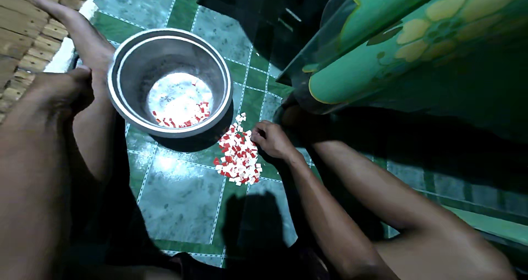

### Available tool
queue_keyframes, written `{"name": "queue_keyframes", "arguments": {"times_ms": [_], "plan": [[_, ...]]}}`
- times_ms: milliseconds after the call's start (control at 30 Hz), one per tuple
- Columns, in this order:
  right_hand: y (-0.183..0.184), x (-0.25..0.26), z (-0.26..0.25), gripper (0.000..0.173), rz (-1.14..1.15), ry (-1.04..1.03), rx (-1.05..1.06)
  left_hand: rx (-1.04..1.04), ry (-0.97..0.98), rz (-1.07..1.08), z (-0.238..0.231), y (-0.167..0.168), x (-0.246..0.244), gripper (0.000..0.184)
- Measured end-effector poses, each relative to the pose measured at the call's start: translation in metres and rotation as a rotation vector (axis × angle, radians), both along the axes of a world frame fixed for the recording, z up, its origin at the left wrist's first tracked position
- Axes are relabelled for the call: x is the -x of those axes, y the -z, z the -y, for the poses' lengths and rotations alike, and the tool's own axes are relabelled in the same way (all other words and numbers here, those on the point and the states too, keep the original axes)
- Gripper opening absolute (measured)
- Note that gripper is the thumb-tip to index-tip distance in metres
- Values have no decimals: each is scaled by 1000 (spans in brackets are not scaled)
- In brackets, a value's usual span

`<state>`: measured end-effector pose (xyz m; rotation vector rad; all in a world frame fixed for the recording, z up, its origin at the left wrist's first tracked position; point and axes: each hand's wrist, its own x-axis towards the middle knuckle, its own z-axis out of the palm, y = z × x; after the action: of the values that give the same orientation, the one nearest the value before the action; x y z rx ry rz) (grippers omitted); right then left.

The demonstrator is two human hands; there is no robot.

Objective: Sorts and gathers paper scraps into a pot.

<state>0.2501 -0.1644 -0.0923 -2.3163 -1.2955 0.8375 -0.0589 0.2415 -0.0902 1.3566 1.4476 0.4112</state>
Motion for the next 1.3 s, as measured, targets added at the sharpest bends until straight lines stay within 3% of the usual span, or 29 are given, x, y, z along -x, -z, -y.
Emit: {"name": "queue_keyframes", "arguments": {"times_ms": [100,200,300,400,500,667,767,833,1033,1300], "plan": [[-29,-1,-6,11,-137,41,-49,5,6,-76,9,-12,-2,34],[-70,2,-25,11,-246,32,-245,4,10,-110,3,-6,1,50],[-106,12,-55,18,-316,-25,-467,-4,-1,-90,2,0,1,43],[-117,32,-84,21,-387,-30,-580,-13,-2,-123,8,-7,-1,55],[-100,40,-92,32,-142,-28,-521,-21,-7,-158,10,-10,-2,62],[-54,23,-43,32,203,45,-295,-2,-11,-153,16,-16,-6,63],[-24,7,-17,29,178,48,-67,-8,-14,-145,15,-16,-7,59],[-8,4,-5,30,142,49,14,-6,-6,-165,13,-16,-8,66],[20,11,4,25,168,81,-71,-10,-11,-172,4,-2,-2,63],[10,6,0,12,33,116,-31,-40,-5,-205,9,-6,-4,66]]}}
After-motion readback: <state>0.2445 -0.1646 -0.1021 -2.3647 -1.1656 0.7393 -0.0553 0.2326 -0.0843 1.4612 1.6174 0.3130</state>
